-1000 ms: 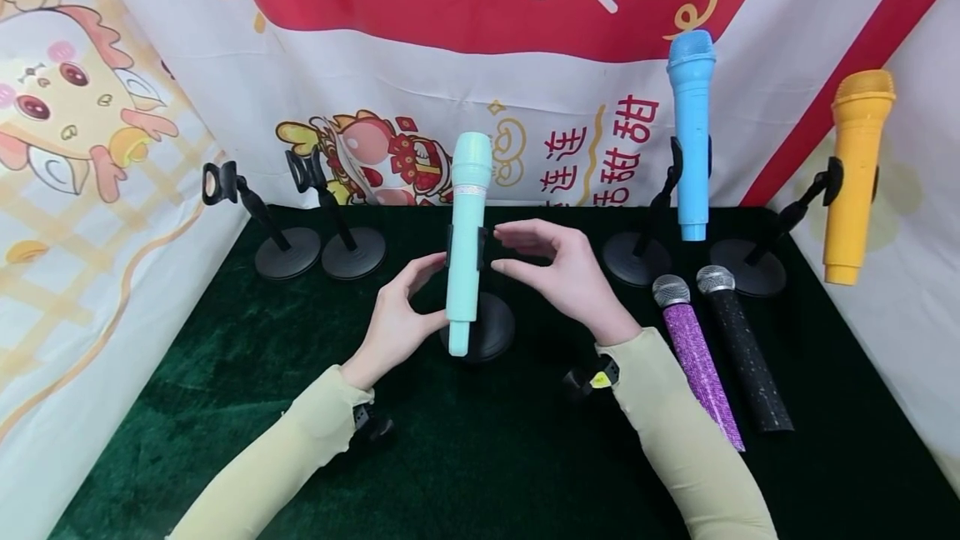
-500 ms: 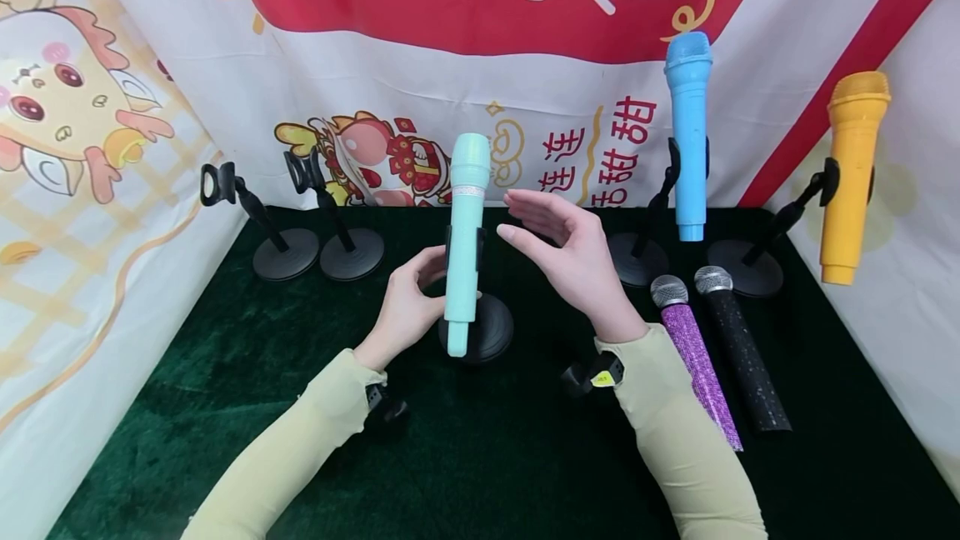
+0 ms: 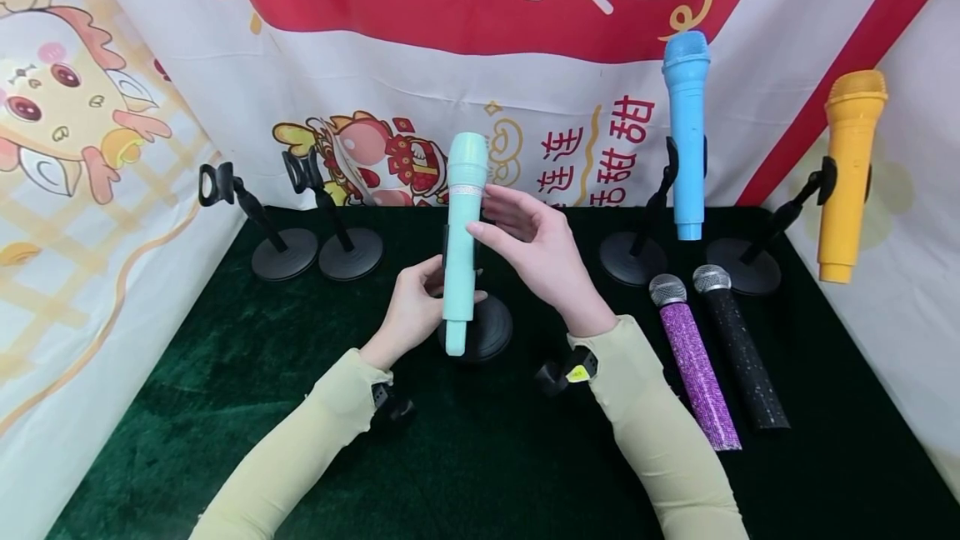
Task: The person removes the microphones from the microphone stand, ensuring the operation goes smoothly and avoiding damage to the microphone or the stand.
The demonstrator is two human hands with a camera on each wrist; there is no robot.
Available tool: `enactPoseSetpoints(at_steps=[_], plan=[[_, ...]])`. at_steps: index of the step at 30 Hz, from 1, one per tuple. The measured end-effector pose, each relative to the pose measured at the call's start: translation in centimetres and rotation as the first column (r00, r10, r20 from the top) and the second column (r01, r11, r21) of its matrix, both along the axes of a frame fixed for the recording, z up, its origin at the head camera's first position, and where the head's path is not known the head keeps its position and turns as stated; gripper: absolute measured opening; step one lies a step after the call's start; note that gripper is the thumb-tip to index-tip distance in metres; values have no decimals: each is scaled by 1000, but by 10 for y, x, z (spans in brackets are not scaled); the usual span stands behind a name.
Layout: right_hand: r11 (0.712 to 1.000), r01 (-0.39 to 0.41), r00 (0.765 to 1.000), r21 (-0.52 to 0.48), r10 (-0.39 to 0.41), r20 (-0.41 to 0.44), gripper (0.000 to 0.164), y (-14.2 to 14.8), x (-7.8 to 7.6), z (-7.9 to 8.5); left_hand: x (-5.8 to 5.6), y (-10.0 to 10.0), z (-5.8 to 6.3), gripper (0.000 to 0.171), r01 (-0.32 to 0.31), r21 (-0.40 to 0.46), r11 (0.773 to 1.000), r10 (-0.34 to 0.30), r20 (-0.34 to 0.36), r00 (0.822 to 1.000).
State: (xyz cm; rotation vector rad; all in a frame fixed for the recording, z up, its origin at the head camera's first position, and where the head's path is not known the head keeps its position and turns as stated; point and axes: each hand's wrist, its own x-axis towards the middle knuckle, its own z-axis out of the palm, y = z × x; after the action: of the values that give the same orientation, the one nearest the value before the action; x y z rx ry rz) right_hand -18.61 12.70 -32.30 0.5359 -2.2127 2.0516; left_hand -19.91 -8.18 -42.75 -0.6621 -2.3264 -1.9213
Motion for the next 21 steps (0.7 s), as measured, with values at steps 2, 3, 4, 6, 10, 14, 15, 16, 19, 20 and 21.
enactPoseSetpoints(at_steps=[2,3,4,6,10,14,15,16,19,20,21], plan=[[1000,11,1000,11,-12,24,51,-2,-2,0,1,1,1,31,3,3,1000,-3,-11,1000],[1000,19,999,20,-19,35,51,-2,-2,0,1,1,1,30,3,3,1000,-3,-13,1000],[999,26,998,33,-27,48,51,-3,-3,0,2,2,2,28,5,8,1000,-5,-15,1000],[998,33,997,57,-37,71,52,-4,-5,-1,2,3,2,27,2,10,1000,-2,-19,1000],[995,41,993,88,-51,108,56,-11,-6,-2,3,3,3,25,10,22,1000,-10,-10,1000],[996,44,990,72,-53,130,56,-18,-7,-5,3,3,3,23,27,15,1000,-26,-19,999],[997,43,989,60,-51,135,56,-20,-8,-6,3,4,3,22,28,9,1000,-28,-22,999],[998,41,989,43,-47,140,55,-21,-8,-7,4,4,4,22,28,3,1000,-28,-29,999],[999,38,989,-9,-37,143,52,-25,-10,-9,4,4,4,21,27,-7,1000,-27,-41,999],[999,38,989,-29,-33,145,51,-26,-10,-9,4,4,4,21,25,-8,1000,-26,-44,999],[998,36,989,-50,-28,148,50,-26,-10,-10,4,4,4,21,27,-6,1000,-27,-46,999]])
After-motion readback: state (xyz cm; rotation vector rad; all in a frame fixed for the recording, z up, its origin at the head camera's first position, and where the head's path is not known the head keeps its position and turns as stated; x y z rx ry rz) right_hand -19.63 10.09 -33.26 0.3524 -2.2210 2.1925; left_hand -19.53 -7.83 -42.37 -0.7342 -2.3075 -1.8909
